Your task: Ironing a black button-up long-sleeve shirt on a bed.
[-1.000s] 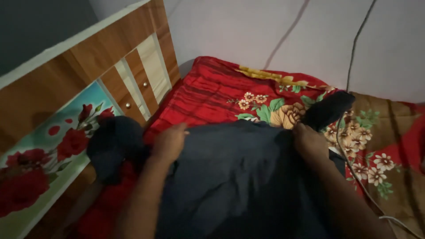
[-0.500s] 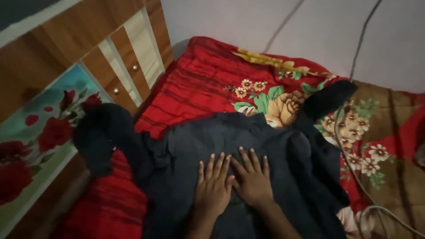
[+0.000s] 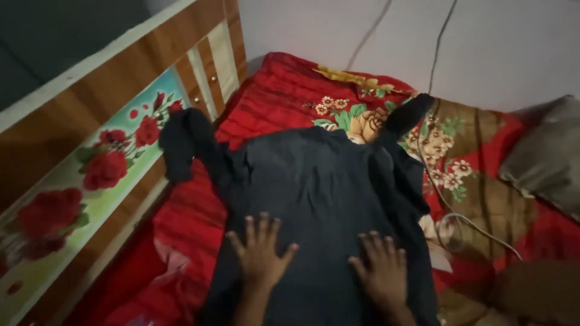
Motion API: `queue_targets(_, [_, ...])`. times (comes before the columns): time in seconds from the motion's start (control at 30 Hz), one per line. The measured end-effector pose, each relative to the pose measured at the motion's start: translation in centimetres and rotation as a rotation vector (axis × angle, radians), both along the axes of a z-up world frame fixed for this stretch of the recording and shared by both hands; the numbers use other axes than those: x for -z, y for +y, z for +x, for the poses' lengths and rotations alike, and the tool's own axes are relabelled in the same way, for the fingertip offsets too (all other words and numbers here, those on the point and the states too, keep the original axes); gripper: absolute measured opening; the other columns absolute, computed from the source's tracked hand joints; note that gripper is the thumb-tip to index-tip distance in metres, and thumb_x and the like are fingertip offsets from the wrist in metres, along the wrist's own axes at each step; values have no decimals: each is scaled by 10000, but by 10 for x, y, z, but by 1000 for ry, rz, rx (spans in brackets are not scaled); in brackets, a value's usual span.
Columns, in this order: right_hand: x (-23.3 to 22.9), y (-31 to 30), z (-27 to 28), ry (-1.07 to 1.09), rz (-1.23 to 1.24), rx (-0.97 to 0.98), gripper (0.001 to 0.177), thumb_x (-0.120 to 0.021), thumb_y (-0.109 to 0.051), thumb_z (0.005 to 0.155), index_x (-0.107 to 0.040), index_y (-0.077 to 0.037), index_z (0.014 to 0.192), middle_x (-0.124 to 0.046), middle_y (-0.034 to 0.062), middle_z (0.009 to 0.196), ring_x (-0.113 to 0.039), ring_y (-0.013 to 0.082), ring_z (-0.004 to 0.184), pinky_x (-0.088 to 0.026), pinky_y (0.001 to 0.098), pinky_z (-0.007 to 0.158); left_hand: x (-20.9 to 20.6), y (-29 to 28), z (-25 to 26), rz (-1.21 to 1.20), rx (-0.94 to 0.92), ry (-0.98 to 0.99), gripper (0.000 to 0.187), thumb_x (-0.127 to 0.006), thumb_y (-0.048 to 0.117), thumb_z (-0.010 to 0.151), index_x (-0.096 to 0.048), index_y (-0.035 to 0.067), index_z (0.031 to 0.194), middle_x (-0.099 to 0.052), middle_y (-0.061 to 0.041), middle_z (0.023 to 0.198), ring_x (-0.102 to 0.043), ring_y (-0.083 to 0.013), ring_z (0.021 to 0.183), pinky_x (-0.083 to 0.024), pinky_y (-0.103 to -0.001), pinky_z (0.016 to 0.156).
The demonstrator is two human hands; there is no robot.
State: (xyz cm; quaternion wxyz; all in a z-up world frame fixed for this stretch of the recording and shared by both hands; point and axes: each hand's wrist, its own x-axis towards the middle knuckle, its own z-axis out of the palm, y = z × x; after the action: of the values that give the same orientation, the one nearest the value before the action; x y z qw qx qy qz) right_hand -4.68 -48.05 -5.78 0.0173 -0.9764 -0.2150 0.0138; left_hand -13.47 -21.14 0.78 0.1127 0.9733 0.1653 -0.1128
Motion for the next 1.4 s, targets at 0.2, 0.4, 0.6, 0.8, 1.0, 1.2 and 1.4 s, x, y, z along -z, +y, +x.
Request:
queue_targets(0.2, [50, -82, -9, -311, 137, 273, 743, -522, -647, 899, -431, -253, 1522, -402, 18, 1609, -329, 323, 1508, -246, 596, 1211, 25, 38, -61, 146, -422, -15, 878, -287, 787, 904, -169, 301, 1625, -50, -8, 1716, -36, -305, 1569, -2, -689, 1176])
queue_targets(0.4, [15, -43, -56, -305, 257, 215, 779, -512, -621, 921, -418, -159, 1541, -384, 122, 1617, -310, 388, 1502, -251, 621, 1169, 37, -29, -69, 232, -90, -188, 663, -449, 287, 979, -277, 105, 1593, -185, -110, 1693, -136, -323, 1565, -93, -601, 1227])
queue_targets(0.6, [45, -3, -81, -99, 260, -253, 689, -562, -518, 967, -405, -141, 1521, -375, 116, 1624, -310, 395, 1506, -243, 613, 1153, 84, -94, -67, -104, 330, -399, 569, -476, 269, 1017, -422, 51, 1540, -319, -121, 1654, -233, -343, 1538, -105, -596, 1236])
queue_targets(0.8, [76, -67, -82, -349, 261, 112, 716, -508, -558, 987, -387, -185, 1586, -364, 31, 1657, -306, 314, 1542, -221, 575, 1249, 78, -63, -100, 87, -133, -342, 718, -417, 565, 992, -346, 170, 1587, -260, -41, 1676, -166, -310, 1529, -10, -664, 1189])
queue_targets(1.0, [95, -107, -91, -329, 262, 417, 745, -527, -563, 998, -352, -163, 1602, -328, 77, 1685, -257, 357, 1526, -148, 667, 1184, 85, -43, -124, 224, -396, -474, 706, -447, 547, 967, -397, 160, 1555, -281, -59, 1666, -193, -356, 1542, -47, -662, 1186])
queue_targets(1.2, [6, -46, -135, -319, 349, 0, 615, -651, -400, 911, -524, -142, 1455, -479, 165, 1503, -380, 420, 1402, -292, 611, 1130, 100, -87, -129, -90, 2, -199, 319, -474, 271, 1036, -667, 107, 1231, -626, -135, 1336, -552, -341, 1271, -418, -521, 1122])
queue_targets(1.4, [13, -24, -170, 318, 348, -406, 353, -686, -322, 889, -729, -141, 1190, -687, 139, 1258, -614, 364, 1177, -486, 451, 1004, 40, -111, -158, -327, 260, 82, 357, -618, 339, 975, -659, 37, 1162, -666, -172, 1138, -627, -373, 1075, -494, -525, 969])
